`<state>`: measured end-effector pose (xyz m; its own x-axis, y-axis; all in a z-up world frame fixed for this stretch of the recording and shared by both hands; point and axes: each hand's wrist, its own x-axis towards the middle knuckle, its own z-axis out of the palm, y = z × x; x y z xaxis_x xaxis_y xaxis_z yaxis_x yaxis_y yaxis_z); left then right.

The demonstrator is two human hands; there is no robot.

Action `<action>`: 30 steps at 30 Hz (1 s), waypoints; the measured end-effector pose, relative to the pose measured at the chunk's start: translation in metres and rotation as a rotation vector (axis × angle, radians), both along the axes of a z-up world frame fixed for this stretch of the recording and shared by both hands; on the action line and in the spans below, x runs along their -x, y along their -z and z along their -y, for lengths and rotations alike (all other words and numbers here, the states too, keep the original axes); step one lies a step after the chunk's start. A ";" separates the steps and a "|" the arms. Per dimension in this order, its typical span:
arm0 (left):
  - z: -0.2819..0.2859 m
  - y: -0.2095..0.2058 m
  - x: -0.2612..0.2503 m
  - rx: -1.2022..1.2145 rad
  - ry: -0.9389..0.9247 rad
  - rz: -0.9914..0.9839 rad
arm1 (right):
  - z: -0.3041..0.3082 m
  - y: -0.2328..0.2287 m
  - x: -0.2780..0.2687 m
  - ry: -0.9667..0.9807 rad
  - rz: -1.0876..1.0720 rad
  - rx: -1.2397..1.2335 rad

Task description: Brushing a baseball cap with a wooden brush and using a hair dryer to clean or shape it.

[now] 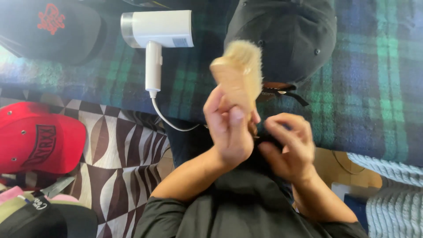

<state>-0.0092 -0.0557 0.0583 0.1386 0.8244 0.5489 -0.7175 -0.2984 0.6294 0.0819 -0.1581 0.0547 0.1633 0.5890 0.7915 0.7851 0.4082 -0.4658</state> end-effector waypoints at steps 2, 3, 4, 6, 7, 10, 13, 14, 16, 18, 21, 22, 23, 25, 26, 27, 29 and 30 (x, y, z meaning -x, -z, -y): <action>-0.004 0.017 -0.011 0.023 -0.073 -0.010 | 0.009 0.010 -0.013 0.066 -0.034 -0.026; -0.011 0.029 -0.016 0.031 -0.100 -0.062 | 0.013 0.012 -0.019 0.149 -0.034 0.025; -0.018 0.041 -0.023 0.039 -0.127 -0.113 | 0.016 0.014 -0.027 0.233 -0.034 0.075; -0.023 0.043 -0.007 0.204 -0.077 -0.129 | 0.028 0.026 -0.036 0.284 -0.074 0.104; -0.024 0.046 -0.001 0.381 -0.027 -0.141 | 0.036 0.032 -0.042 0.333 -0.109 0.144; -0.038 0.052 0.003 0.442 -0.042 -0.159 | 0.036 0.030 -0.047 0.349 -0.147 0.136; -0.003 0.018 0.011 0.086 -0.173 -0.325 | 0.039 0.035 -0.048 0.369 -0.120 0.122; -0.019 0.020 0.006 0.071 -0.166 -0.313 | 0.030 0.030 -0.050 0.378 -0.112 0.104; -0.029 0.030 0.014 0.246 -0.066 -0.605 | 0.034 0.022 -0.039 0.447 -0.175 0.296; -0.053 0.031 0.023 0.429 -0.035 -0.621 | 0.039 0.024 -0.038 0.424 -0.168 0.307; -0.057 0.006 0.029 0.376 -0.069 -0.631 | 0.036 0.029 -0.047 0.427 -0.180 0.302; -0.050 -0.005 0.035 0.165 -0.149 -0.646 | 0.036 0.032 -0.047 0.436 -0.213 0.312; -0.055 0.001 0.029 0.159 -0.149 -0.642 | 0.031 0.036 -0.051 0.438 -0.212 0.305; -0.061 0.012 0.020 -0.190 -0.255 -0.477 | 0.027 0.044 -0.057 0.386 -0.147 0.179; -0.069 0.022 0.025 -0.187 -0.251 -0.481 | 0.032 0.042 -0.054 0.389 -0.150 0.184; -0.085 0.028 0.027 0.029 -0.202 -0.685 | 0.029 0.041 -0.054 0.385 -0.160 0.183; -0.097 0.031 0.030 0.233 -0.146 -0.880 | 0.027 0.042 -0.057 0.389 -0.169 0.168; -0.093 0.030 0.032 0.171 -0.199 -0.822 | 0.027 0.045 -0.059 0.400 -0.166 0.165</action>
